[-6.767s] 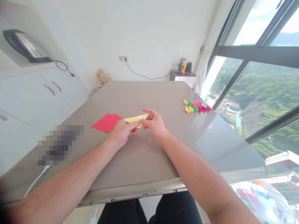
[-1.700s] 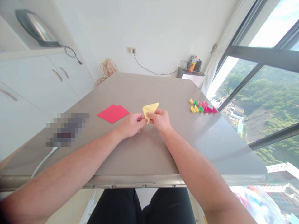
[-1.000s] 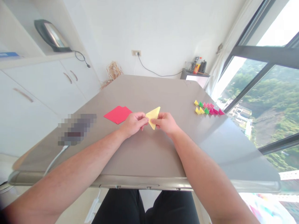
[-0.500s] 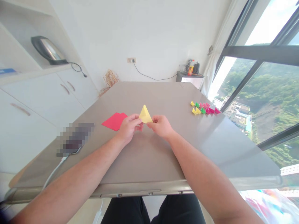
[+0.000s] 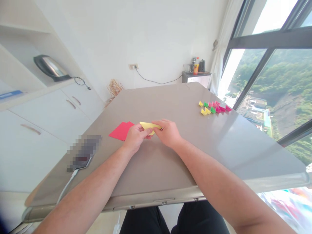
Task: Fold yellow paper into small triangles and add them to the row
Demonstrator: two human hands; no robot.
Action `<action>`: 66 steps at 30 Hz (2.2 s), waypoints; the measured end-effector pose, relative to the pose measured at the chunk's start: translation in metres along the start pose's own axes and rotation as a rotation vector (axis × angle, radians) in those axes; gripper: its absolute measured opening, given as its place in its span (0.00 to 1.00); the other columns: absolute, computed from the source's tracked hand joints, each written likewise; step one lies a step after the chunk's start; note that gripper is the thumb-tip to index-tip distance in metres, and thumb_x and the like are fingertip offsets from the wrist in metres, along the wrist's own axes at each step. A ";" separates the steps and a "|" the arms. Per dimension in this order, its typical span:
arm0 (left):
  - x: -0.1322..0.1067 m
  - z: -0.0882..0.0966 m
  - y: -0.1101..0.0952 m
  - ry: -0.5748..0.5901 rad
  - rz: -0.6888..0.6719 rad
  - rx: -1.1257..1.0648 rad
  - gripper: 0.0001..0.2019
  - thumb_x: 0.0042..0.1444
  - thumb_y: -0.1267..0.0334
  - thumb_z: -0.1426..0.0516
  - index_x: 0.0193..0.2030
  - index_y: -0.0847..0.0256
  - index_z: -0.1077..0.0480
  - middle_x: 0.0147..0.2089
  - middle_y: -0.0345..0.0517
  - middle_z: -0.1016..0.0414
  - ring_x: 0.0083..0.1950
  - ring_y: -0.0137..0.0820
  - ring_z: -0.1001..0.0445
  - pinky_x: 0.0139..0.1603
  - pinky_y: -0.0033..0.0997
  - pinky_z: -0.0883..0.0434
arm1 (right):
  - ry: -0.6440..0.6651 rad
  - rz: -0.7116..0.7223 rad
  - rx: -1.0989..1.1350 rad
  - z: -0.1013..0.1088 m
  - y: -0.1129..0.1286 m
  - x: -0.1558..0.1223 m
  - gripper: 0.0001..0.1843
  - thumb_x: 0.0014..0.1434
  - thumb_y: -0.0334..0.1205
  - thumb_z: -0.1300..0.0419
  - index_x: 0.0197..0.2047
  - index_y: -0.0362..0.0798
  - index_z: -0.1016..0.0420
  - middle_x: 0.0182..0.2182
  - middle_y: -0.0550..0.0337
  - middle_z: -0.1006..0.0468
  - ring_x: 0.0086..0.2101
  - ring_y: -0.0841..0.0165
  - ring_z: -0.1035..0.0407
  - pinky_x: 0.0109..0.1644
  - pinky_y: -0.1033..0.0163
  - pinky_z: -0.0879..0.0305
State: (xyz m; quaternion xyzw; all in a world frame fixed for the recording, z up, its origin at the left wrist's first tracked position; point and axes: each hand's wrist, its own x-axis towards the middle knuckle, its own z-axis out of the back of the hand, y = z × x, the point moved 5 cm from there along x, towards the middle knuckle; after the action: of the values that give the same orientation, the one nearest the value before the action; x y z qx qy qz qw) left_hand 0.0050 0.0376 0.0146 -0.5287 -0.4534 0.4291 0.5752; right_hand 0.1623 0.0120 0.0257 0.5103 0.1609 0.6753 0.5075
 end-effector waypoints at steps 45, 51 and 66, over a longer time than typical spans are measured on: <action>-0.002 -0.007 0.001 0.014 -0.053 0.170 0.07 0.52 0.61 0.37 0.28 0.62 0.23 0.27 0.43 0.21 0.29 0.32 0.24 0.31 0.30 0.26 | 0.000 0.399 -0.197 -0.004 0.023 -0.005 0.25 0.57 0.25 0.46 0.53 0.49 0.19 0.48 0.53 0.18 0.45 0.60 0.27 0.51 0.53 0.28; -0.004 -0.009 -0.001 0.029 -0.054 0.195 0.10 0.52 0.58 0.36 0.26 0.62 0.23 0.27 0.42 0.21 0.29 0.33 0.23 0.31 0.30 0.26 | 0.042 0.411 -0.197 -0.007 0.024 -0.004 0.26 0.56 0.23 0.46 0.50 0.54 0.17 0.47 0.57 0.17 0.44 0.62 0.27 0.51 0.53 0.29; -0.001 -0.006 0.006 0.057 -0.066 0.217 0.11 0.52 0.57 0.36 0.26 0.61 0.24 0.26 0.43 0.22 0.30 0.32 0.24 0.32 0.29 0.27 | 0.093 0.236 -0.017 -0.003 0.019 0.000 0.19 0.53 0.23 0.45 0.37 0.52 0.18 0.39 0.58 0.18 0.41 0.65 0.26 0.46 0.59 0.29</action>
State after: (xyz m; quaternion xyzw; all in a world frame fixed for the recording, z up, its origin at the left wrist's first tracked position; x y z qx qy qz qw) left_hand 0.0103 0.0357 0.0087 -0.4598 -0.4050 0.4413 0.6556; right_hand 0.1494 0.0046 0.0383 0.4893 0.1173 0.7548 0.4208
